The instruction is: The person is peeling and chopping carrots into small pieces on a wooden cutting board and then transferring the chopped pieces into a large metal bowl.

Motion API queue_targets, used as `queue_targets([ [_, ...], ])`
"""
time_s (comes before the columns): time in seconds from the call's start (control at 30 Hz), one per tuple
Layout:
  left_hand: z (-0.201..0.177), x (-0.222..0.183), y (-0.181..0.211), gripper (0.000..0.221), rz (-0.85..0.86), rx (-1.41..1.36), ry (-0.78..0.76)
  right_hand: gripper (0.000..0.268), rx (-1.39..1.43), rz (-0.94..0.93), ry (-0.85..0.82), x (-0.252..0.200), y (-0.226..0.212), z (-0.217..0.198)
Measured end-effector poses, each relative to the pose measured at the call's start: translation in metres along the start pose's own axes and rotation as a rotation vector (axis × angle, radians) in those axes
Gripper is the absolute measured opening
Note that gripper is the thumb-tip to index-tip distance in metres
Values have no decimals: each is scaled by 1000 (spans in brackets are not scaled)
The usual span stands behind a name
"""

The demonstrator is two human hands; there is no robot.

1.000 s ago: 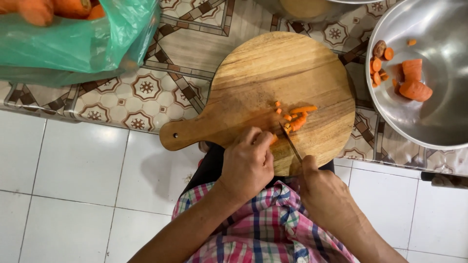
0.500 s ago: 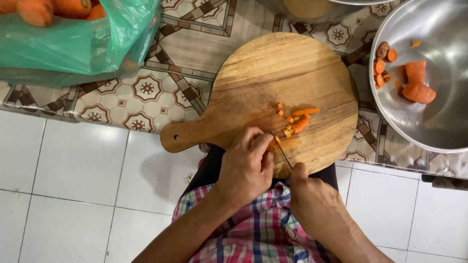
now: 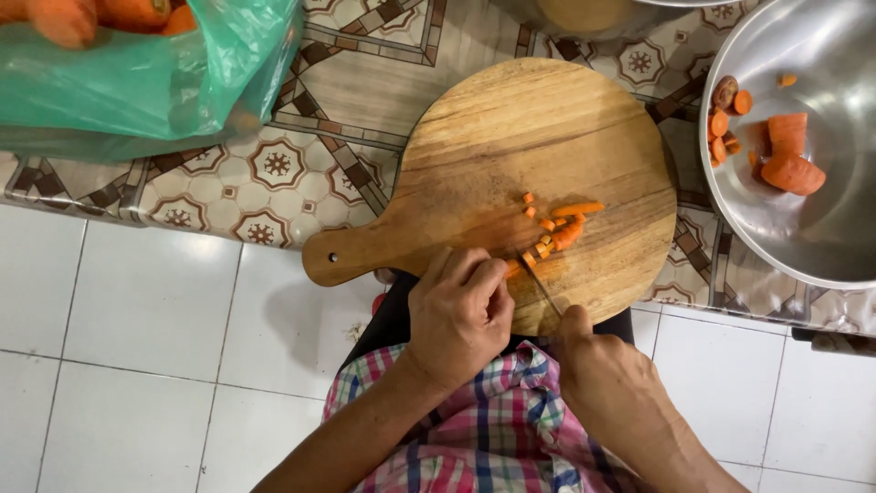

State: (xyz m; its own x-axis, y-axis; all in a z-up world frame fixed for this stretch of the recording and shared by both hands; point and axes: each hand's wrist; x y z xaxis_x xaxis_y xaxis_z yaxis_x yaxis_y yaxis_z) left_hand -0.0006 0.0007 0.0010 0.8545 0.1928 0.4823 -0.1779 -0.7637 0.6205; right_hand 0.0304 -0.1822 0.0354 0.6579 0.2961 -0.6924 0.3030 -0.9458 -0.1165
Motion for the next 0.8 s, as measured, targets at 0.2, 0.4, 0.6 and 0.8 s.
queue_targets([
  [0.2, 1, -1, -2, 13, -2, 3, -29, 14, 90, -40, 12, -3, -6, 3],
  [0.4, 4, -3, -3, 14, 9, 18, -24, 4, -5, -63, 12, -2, -7, 5],
  [0.6, 6, -7, -3, 14, -34, 19, -27, 27, -155, -172, 59, 4, -16, -1],
  [0.8, 5, -6, -5, 25, -43, -38, -22, 21, 101, 0, -47, -1, -9, -7],
])
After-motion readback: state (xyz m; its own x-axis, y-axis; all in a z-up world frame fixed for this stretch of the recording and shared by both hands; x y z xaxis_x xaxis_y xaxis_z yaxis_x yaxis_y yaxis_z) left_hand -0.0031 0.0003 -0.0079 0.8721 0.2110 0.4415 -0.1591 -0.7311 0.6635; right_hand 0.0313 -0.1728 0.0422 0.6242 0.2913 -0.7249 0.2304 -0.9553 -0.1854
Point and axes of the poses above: each hand's wrist, its own x-axis towards the middle knuckle, its own z-axis out of the palm, y = z × x, and after that the axes turned 3 degrees about -y, right-handed
